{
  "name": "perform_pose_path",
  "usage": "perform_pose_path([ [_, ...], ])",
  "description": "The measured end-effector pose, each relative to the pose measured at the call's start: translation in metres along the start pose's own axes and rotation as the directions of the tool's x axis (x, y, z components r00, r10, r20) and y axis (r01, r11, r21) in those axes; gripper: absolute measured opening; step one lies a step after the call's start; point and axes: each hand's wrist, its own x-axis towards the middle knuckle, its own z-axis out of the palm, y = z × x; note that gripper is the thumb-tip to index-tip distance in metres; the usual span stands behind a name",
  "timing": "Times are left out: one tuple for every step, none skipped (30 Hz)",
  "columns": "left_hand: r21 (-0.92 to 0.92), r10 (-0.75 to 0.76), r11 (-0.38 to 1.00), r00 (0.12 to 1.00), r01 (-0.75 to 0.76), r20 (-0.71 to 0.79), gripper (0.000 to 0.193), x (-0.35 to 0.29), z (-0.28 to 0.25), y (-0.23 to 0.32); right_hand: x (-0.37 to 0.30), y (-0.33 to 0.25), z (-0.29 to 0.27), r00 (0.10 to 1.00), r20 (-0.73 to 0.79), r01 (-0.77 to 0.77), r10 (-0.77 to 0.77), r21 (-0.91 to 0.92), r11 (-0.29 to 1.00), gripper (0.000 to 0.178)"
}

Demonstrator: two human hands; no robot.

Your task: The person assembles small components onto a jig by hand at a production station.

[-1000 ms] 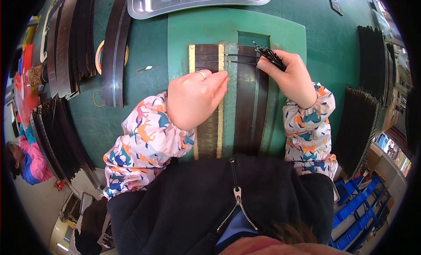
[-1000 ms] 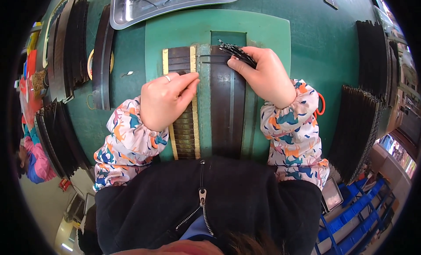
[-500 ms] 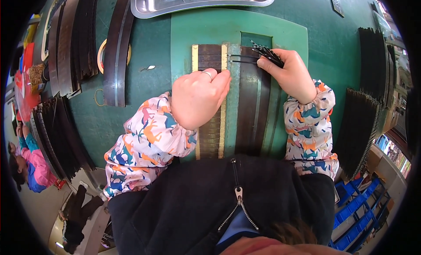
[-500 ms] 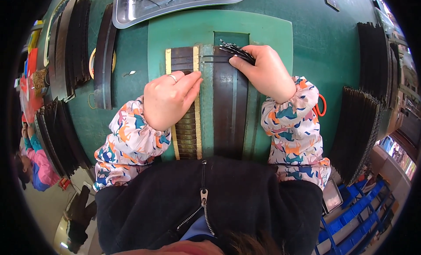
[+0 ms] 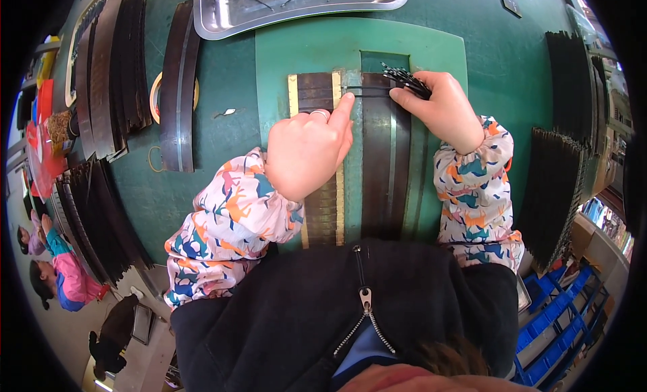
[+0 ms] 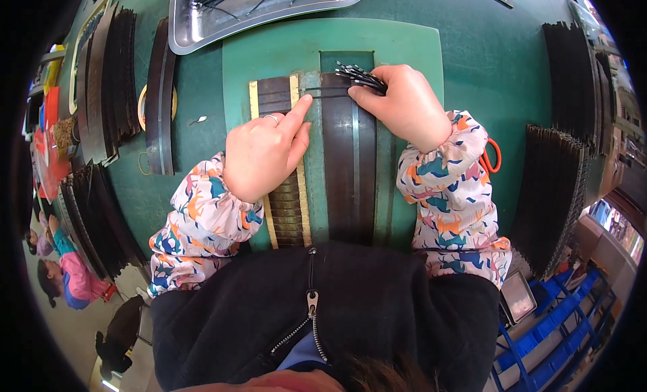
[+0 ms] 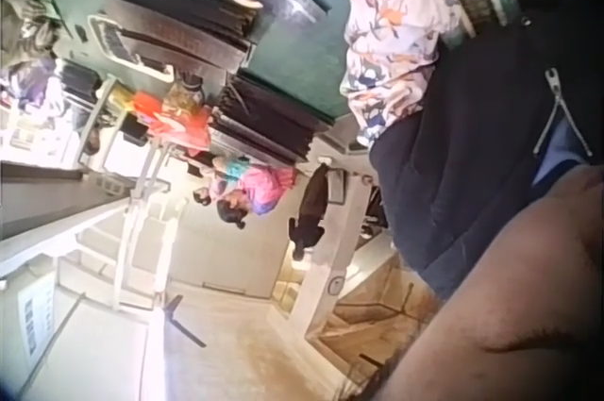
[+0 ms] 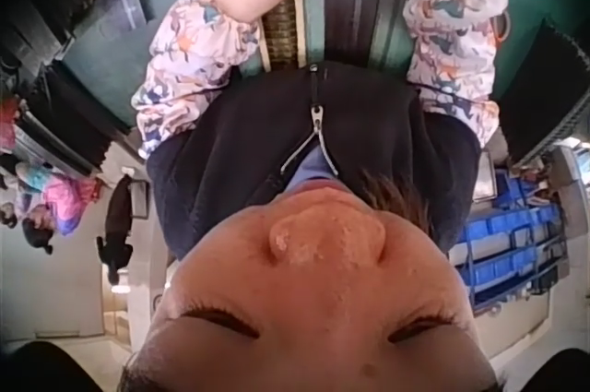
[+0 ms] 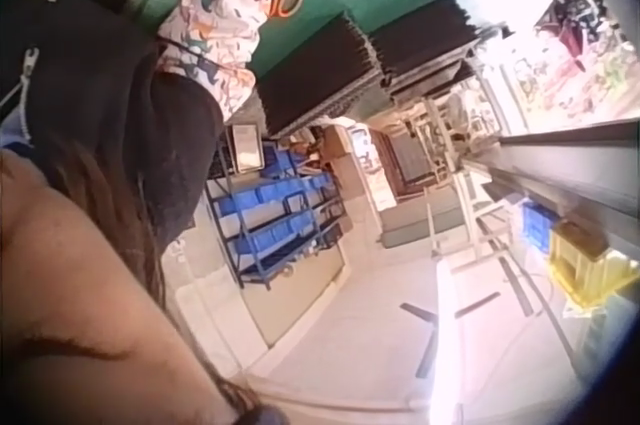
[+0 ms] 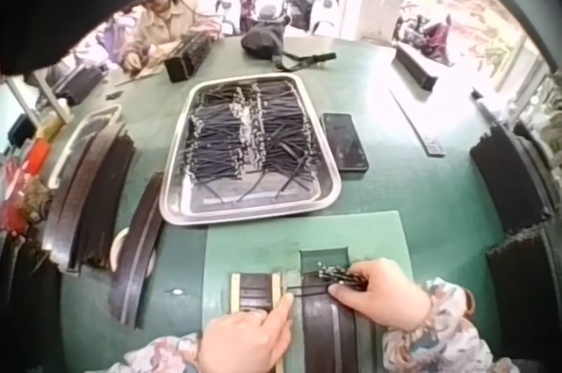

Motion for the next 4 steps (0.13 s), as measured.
perform_pose_path([
  [-0.007,0.000,1.000,1.000,0.000,-0.001,0.034,0.0003,-0.0001,-0.0004,0.0000,0.0015,-0.0015,1.000,0.000,-0.015,0.015,-0.026,1.000,0.031],
  [-0.013,-0.001,1.000,1.000,0.001,-0.003,0.034,0.0006,-0.0002,-0.0008,0.0004,0.0031,-0.0026,1.000,-0.002,-0.015,0.015,-0.026,1.000,0.031],
  [-0.021,-0.003,1.000,1.000,0.003,-0.005,0.033,0.0008,-0.0006,-0.0003,0.0003,0.0054,-0.0038,1.000,-0.011,-0.019,0.018,-0.097,0.995,0.032],
  [-0.022,-0.003,1.000,1.000,0.002,-0.006,0.033,0.0009,-0.0009,0.0002,0.0004,0.0081,-0.0046,1.000,-0.021,-0.023,0.020,-0.169,0.985,0.034],
])
